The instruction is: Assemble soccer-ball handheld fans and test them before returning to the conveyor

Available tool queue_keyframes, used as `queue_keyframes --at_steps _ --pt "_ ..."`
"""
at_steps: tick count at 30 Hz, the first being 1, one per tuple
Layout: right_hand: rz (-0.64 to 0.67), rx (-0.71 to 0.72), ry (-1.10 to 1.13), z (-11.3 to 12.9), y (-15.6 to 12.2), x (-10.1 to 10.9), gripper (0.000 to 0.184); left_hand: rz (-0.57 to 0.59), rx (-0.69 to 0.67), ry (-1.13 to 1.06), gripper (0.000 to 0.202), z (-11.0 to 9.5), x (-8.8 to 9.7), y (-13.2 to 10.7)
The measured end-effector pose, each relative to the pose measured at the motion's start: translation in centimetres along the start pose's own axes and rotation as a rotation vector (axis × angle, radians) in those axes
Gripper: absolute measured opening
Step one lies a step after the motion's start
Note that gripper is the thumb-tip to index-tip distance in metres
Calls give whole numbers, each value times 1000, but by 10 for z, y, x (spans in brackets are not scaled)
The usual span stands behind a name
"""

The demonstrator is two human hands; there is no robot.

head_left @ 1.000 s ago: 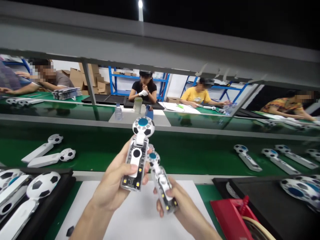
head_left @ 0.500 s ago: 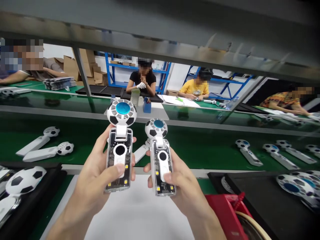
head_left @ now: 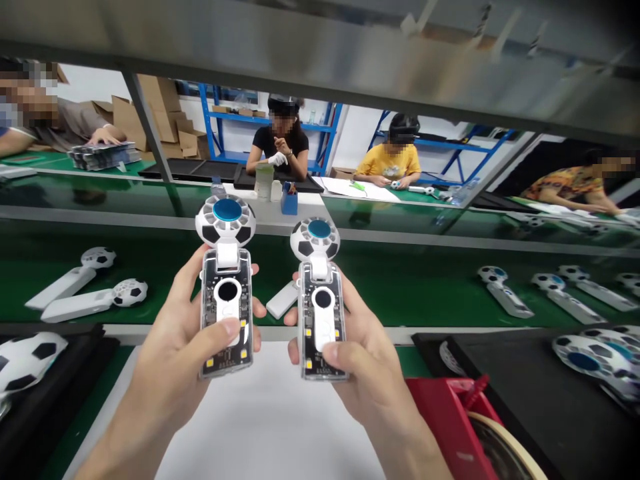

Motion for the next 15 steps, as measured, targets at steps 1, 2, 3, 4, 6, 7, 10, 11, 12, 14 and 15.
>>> queue_keyframes --at_steps 1,2,3,4,6,7,10,11,12,14,15 --pt "8 1 12 0 0 1 70 9 23 9 71 1 0 0" --pt "11 6 32 1 1 2 63 18 48 19 65 2 -1 -1" --pt "9 11 56 1 1 3 57 25 73 30 60 2 -1 -1" --pt "3 15 81 0 2 4 50 29 95 42 56 3 -1 -2" --pt "-20 9 131 0 2 5 38 25 128 58 52 4 -2 -3" --pt "-26 0 154 -1 3 5 35 19 140 62 52 4 -2 -4" --pt "-4 -33 202 -1 4 6 35 12 173 64 52 3 -2 -5" --pt "4 -35 205 -1 4 6 37 11 181 64 52 3 -2 -5" --pt "11 -31 202 0 4 6 39 11 186 62 52 3 -2 -6" --pt "27 -12 186 1 4 6 43 18 193 57 52 2 -2 -6" --pt "35 -4 174 2 4 6 44 23 196 55 52 3 -2 -6"
Point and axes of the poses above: each hand's wrist, its own y-axis towards the middle knuckle, its own x-axis out of the back of the hand, z = x × y, the point moved 2 cm from there along y, towards the middle knuckle, and after that the axes turned 2 degrees about -x, right-handed, at the moved point
